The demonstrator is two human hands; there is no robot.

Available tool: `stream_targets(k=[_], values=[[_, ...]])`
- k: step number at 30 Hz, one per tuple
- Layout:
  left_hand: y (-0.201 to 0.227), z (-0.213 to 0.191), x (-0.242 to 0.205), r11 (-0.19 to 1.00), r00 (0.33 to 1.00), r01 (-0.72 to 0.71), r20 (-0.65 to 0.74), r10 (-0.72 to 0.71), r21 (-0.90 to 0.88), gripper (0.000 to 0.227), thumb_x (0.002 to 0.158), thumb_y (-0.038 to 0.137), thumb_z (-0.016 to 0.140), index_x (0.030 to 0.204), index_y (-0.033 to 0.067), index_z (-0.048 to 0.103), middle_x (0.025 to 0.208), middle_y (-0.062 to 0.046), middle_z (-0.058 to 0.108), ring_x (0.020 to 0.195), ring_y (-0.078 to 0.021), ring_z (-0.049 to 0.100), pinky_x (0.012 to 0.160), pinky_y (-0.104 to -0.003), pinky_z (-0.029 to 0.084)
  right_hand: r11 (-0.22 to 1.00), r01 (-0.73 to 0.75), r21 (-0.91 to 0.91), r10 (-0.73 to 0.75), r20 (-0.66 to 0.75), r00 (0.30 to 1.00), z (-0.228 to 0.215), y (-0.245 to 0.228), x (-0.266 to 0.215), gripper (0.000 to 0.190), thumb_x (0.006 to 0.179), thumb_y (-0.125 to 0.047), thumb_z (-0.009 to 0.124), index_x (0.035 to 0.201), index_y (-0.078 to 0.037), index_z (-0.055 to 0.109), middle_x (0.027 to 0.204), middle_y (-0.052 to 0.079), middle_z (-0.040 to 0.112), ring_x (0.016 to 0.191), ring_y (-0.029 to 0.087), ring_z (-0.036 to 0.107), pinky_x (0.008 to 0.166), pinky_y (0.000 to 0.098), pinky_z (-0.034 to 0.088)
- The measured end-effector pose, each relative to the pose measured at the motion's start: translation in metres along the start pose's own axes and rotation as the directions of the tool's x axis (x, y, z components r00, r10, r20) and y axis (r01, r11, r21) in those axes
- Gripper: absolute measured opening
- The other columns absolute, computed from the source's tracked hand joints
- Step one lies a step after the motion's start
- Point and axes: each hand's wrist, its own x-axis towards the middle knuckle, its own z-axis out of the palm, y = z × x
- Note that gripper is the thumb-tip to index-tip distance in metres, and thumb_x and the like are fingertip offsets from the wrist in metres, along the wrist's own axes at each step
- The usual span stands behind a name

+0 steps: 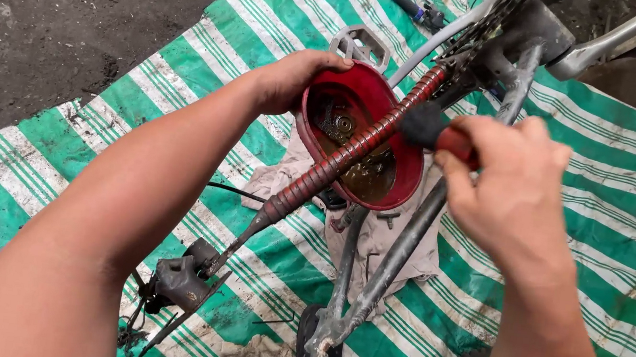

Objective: Cleaning a bicycle frame and chain using a brush and cleaning solution.

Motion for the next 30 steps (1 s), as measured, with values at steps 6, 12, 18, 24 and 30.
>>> stream_targets(k=[6,12,18,24,30], values=[[0.004,0.0,0.0,1.0,1.0,0.003,-0.013,-0.003,-0.014,0.028,0.101,0.037,0.066,0.112,0.0111,0.073,0.085,-0.003,0.079,0.071,-0.0204,0.075,0.064,-0.032,0.063,0.999,0.032,0.006,-0.032,0.09,0.995,0.028,0.008,0.001,0.016,0.102,-0.031,0.068,0.107,-0.017,0.073,0.09,0.003,0.074,0.101,0.038,0.053,0.084,0.0569,0.033],[-0.005,-0.005,0.009,0.995,0.999,0.041,0.026,-0.039,-0.089,0.027,0.101,0.037,0.066,0.111,0.0131,0.073,0.091,-0.003,0.079,0.081,-0.0214,0.074,0.081,-0.038,0.062,0.995,0.069,0.074,-0.062,-0.088,0.994,0.008,0.02,0.011,0.028,0.106,-0.028,0.073,0.129,-0.012,0.078,0.108,0.008,0.076,0.105,0.04,0.054,0.089,0.0568,0.032],[-0.006,0.002,0.012,0.995,0.998,0.004,0.055,0.001,-0.096,0.031,0.102,0.033,0.068,0.121,0.0085,0.072,0.093,-0.007,0.081,0.084,-0.0252,0.077,0.082,-0.04,0.065,1.0,0.001,0.003,-0.002,0.176,0.984,0.016,0.015,0.012,0.019,0.104,-0.033,0.067,0.114,-0.018,0.074,0.097,0.009,0.074,0.104,0.037,0.054,0.088,0.0568,0.034],[0.001,0.004,0.011,0.998,0.999,-0.019,0.029,0.021,-0.055,0.034,0.098,0.035,0.069,0.118,0.0075,0.071,0.092,-0.006,0.079,0.08,-0.0237,0.076,0.076,-0.035,0.066,0.902,0.172,-0.395,0.103,0.586,0.804,-0.015,-0.02,0.037,0.03,0.11,-0.046,0.048,0.117,-0.031,0.074,0.102,-0.002,0.083,0.118,0.031,0.057,0.1,0.0562,0.04],[0.0,0.008,0.001,0.989,0.998,-0.065,-0.014,0.064,-0.131,0.036,0.096,0.035,0.068,0.119,0.0068,0.072,0.098,-0.009,0.08,0.084,-0.0272,0.077,0.08,-0.041,0.067,0.878,0.263,-0.4,0.143,0.744,0.653,0.02,-0.048,0.061,0.043,0.107,-0.052,0.053,0.12,-0.021,0.078,0.124,0.004,0.081,0.136,0.027,0.057,0.118,0.0586,0.034]])
